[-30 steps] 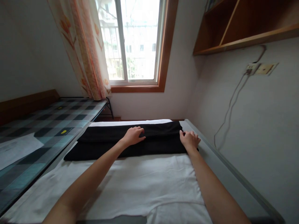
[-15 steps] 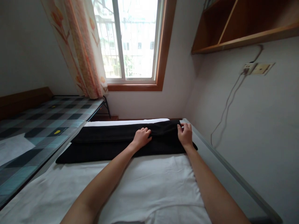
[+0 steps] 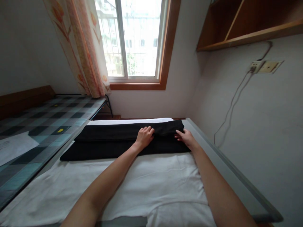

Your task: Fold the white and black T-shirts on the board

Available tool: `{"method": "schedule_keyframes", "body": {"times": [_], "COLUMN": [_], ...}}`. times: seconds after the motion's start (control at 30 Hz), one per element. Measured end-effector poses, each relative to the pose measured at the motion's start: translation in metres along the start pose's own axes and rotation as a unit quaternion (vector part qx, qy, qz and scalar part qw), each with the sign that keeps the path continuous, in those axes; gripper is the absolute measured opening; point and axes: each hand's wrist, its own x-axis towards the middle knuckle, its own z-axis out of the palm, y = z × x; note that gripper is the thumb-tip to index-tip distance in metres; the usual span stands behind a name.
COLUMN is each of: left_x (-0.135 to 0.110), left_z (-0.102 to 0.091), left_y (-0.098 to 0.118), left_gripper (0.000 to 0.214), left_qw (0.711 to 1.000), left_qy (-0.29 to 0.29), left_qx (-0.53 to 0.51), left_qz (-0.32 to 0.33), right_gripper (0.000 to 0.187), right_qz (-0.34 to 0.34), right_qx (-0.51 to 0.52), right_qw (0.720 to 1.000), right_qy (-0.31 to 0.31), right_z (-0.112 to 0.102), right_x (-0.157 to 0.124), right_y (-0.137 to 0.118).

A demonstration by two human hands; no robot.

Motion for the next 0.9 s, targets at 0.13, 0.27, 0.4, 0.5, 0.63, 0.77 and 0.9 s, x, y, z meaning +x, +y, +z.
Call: {"method": "schedule_keyframes", "body": {"times": [0.13, 0.27, 0.4, 0.5, 0.63, 0.77, 0.9], "left_x": [0.002, 0.002, 0.000, 0.000, 0.000, -0.001, -0.003], "left_z": [-0.004, -0.001, 0.001, -0.001, -0.002, 0.000, 0.004], "left_y": [-0.004, -0.006, -0.004, -0.003, -0.002, -0.005, -0.006], "left_gripper": [0.017, 0.022, 0.018, 0.019, 0.020, 0.012, 0.034], "left_qw": [0.999, 0.997, 0.995, 0.995, 0.996, 0.996, 0.992], "left_qy": [0.037, 0.024, -0.026, -0.030, -0.023, -0.030, -0.035], "left_qx": [0.019, 0.029, 0.009, 0.007, 0.020, -0.012, -0.058], "left_qz": [0.005, 0.063, 0.099, 0.092, 0.088, 0.084, 0.102], "right_gripper": [0.028, 0.034, 0.036, 0.038, 0.037, 0.039, 0.045], "right_qz": [-0.100, -0.093, -0.068, -0.077, -0.129, -0.238, -0.227], "right_qx": [0.107, 0.156, 0.146, 0.142, 0.066, -0.206, -0.298], "right_qw": [0.988, 0.982, 0.986, 0.986, 0.986, 0.934, 0.905], "right_qy": [0.041, 0.041, 0.040, 0.037, 0.084, 0.166, 0.200], "right_z": [0.002, 0.000, -0.005, -0.006, -0.003, -0.005, -0.013], "right_x": [0.004, 0.011, 0.017, 0.019, 0.018, 0.015, 0.016], "right_y": [0.005, 0.012, 0.019, 0.021, 0.021, 0.018, 0.020]}}
